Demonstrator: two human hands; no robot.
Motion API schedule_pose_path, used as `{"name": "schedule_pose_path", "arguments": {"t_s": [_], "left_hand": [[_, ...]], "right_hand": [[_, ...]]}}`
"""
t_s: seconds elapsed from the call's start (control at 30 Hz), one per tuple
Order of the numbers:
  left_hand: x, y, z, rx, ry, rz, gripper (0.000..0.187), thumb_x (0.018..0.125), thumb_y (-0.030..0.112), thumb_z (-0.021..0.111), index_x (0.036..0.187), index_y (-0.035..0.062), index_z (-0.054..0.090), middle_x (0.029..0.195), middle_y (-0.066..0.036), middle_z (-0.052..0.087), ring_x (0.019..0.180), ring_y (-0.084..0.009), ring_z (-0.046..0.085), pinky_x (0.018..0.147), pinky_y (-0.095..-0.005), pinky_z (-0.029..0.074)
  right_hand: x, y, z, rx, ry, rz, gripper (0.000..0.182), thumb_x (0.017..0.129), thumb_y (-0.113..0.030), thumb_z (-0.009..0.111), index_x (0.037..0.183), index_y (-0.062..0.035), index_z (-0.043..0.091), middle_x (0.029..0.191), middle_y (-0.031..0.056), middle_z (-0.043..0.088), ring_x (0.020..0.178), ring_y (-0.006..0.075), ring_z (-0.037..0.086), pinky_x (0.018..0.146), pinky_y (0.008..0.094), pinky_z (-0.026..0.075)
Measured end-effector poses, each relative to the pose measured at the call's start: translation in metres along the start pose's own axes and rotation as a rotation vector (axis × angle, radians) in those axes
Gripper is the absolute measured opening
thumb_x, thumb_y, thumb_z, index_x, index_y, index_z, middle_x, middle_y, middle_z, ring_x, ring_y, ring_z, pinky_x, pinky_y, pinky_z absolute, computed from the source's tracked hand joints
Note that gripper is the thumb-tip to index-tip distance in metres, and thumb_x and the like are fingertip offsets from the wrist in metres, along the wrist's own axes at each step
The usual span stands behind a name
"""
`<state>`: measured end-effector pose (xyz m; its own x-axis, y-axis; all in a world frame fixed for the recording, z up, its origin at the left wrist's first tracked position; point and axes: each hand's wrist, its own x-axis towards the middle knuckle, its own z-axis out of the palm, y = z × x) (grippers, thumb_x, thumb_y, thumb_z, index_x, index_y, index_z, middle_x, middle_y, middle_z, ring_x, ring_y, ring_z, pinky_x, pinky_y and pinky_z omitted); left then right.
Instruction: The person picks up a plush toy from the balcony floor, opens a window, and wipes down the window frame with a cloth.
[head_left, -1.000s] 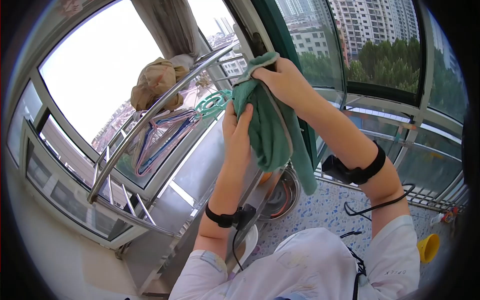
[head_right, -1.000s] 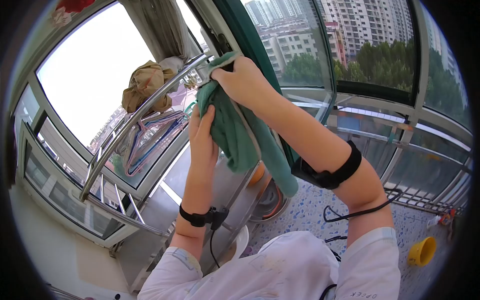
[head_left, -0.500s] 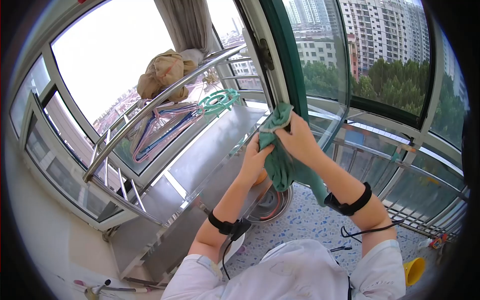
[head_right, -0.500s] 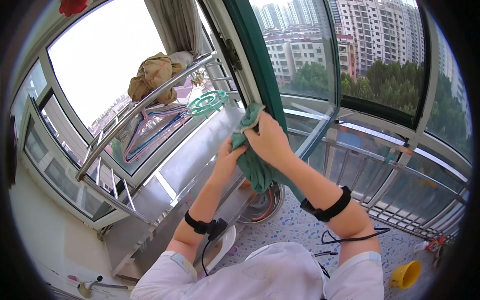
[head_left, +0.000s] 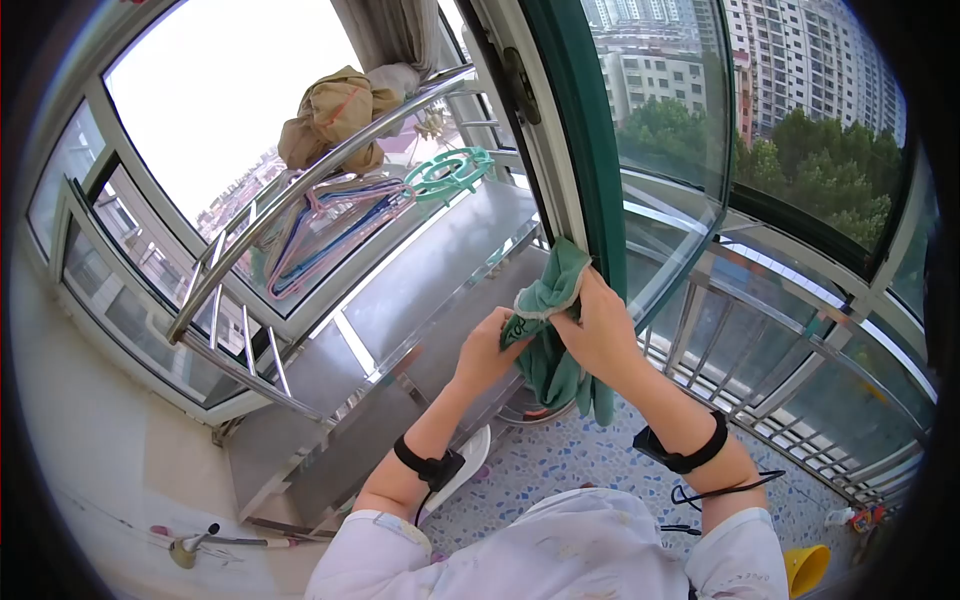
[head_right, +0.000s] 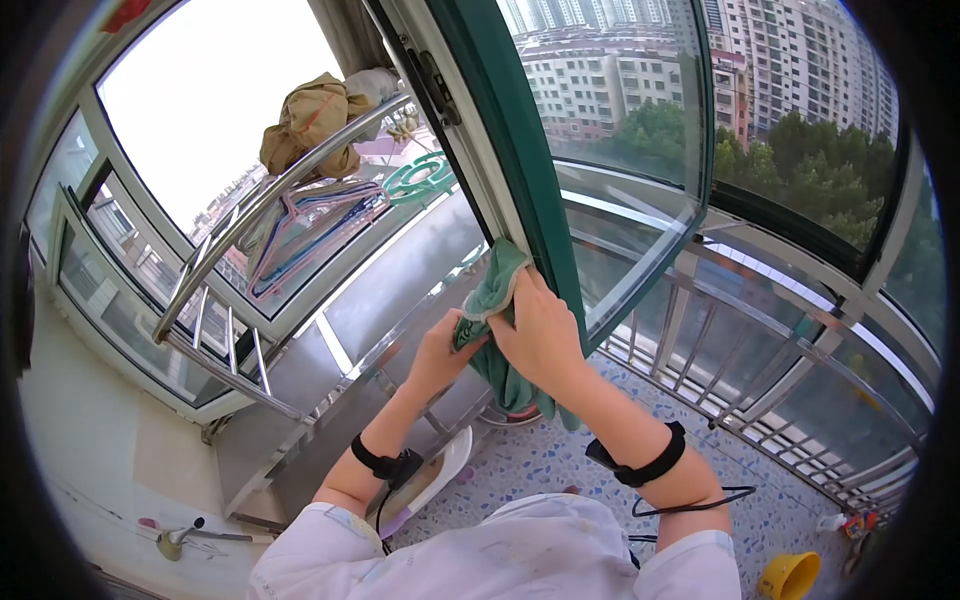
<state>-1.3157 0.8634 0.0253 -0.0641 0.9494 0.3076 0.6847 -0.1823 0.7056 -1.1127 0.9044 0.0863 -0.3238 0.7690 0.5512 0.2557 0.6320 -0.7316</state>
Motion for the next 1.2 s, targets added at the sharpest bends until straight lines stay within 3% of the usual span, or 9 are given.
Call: {"name": "schedule_pose_path", "arguments": {"t_s": [0.2, 0.4, 0.6, 0.77, 0.8, 0.9, 0.93, 1.0, 1.2], "left_hand": [[0.03, -0.013, -0.014, 0.748, -0.116, -0.351, 0.035, 0.092, 0.035, 0.059, 0.102, 0.0016, 0.059, 0.083, -0.017, 0.067, 0.081, -0.0382, 0.067, 0.072, -0.0459, 0.053], [0.042, -0.022, 0.003, -0.576, -0.228, -0.471, 0.036, 0.096, 0.032, 0.052, 0.108, -0.0007, 0.061, 0.088, -0.014, 0.069, 0.082, -0.0299, 0.069, 0.071, -0.0382, 0.057], [0.045, 0.041, 0.026, -0.936, 0.396, -0.13, 0.035, 0.094, 0.016, 0.053, 0.126, 0.0023, 0.05, 0.117, -0.011, 0.061, 0.104, -0.0217, 0.063, 0.087, -0.0327, 0.052], [0.064, 0.098, 0.016, -0.047, 0.716, 0.359, 0.043, 0.086, 0.003, 0.051, 0.128, 0.001, 0.046, 0.116, -0.012, 0.059, 0.104, -0.0229, 0.059, 0.093, -0.0323, 0.046], [0.069, 0.125, 0.012, -0.103, 0.718, 0.342, 0.042, 0.085, 0.004, 0.051, 0.127, 0.0004, 0.046, 0.115, -0.012, 0.059, 0.104, -0.0223, 0.059, 0.093, -0.0329, 0.046], [0.102, 0.143, 0.005, -0.366, 0.72, 0.412, 0.036, 0.089, 0.01, 0.059, 0.124, 0.003, 0.051, 0.113, -0.007, 0.06, 0.1, -0.0147, 0.059, 0.086, -0.028, 0.049], [0.117, 0.126, 0.0, -0.351, 0.737, 0.408, 0.036, 0.089, 0.01, 0.059, 0.124, 0.003, 0.051, 0.113, -0.007, 0.06, 0.1, -0.0147, 0.059, 0.086, -0.028, 0.049], [0.138, 0.09, -0.008, -1.086, 0.351, 0.487, 0.029, 0.091, 0.007, 0.059, 0.119, 0.0043, 0.054, 0.106, -0.005, 0.061, 0.092, -0.0125, 0.06, 0.077, -0.0256, 0.051], [0.138, 0.122, -0.003, -0.112, 0.871, 0.353, 0.026, 0.089, 0.008, 0.06, 0.114, 0.0025, 0.055, 0.099, -0.007, 0.061, 0.083, -0.0171, 0.059, 0.07, -0.0291, 0.049]], "right_hand": [[0.007, -0.008, -0.019, 0.132, -0.155, -0.028, 0.043, 0.085, -0.025, 0.068, 0.114, -0.0013, 0.046, 0.11, 0.0246, 0.058, 0.088, 0.0461, 0.061, 0.074, 0.0493, 0.05], [0.008, 0.0, -0.023, 0.247, -0.204, -0.022, 0.051, 0.087, -0.025, 0.067, 0.126, -0.0009, 0.045, 0.112, 0.0228, 0.059, 0.089, 0.0416, 0.063, 0.074, 0.0427, 0.052], [0.015, 0.006, -0.044, 0.364, -0.297, -0.084, 0.048, 0.087, -0.022, 0.067, 0.125, 0.0, 0.047, 0.109, 0.0224, 0.06, 0.087, 0.0402, 0.063, 0.073, 0.0412, 0.052], [0.022, 0.018, -0.065, 0.396, -0.203, -0.403, 0.05, 0.087, -0.017, 0.067, 0.129, 0.0001, 0.045, 0.112, 0.0205, 0.059, 0.094, 0.0364, 0.062, 0.07, 0.0361, 0.052], [0.022, 0.005, -0.086, 0.534, -0.426, -0.084, 0.051, 0.087, -0.013, 0.065, 0.132, -0.0005, 0.043, 0.117, 0.0202, 0.057, 0.102, 0.0367, 0.059, 0.083, 0.0377, 0.049], [0.026, 0.018, -0.092, 0.567, -0.391, -0.233, 0.051, 0.087, -0.012, 0.065, 0.132, -0.0008, 0.043, 0.118, 0.02, 0.056, 0.107, 0.0373, 0.057, 0.09, 0.0388, 0.046], [0.028, 0.024, -0.092, 0.473, -0.333, -0.352, 0.049, 0.091, -0.012, 0.064, 0.134, -0.0011, 0.042, 0.113, 0.0102, 0.061, 0.095, 0.0124, 0.058, 0.069, 0.0263, 0.052], [0.031, 0.033, -0.091, 0.499, -0.35, -0.387, 0.05, 0.091, -0.012, 0.064, 0.134, -0.0013, 0.042, 0.112, 0.0098, 0.061, 0.095, 0.0117, 0.059, 0.068, 0.0255, 0.053], [0.036, 0.033, -0.097, 0.571, -0.437, -0.366, 0.053, 0.091, -0.012, 0.064, 0.137, -0.0032, 0.039, 0.112, 0.0087, 0.06, 0.094, 0.0099, 0.059, 0.066, 0.0237, 0.053]]}}
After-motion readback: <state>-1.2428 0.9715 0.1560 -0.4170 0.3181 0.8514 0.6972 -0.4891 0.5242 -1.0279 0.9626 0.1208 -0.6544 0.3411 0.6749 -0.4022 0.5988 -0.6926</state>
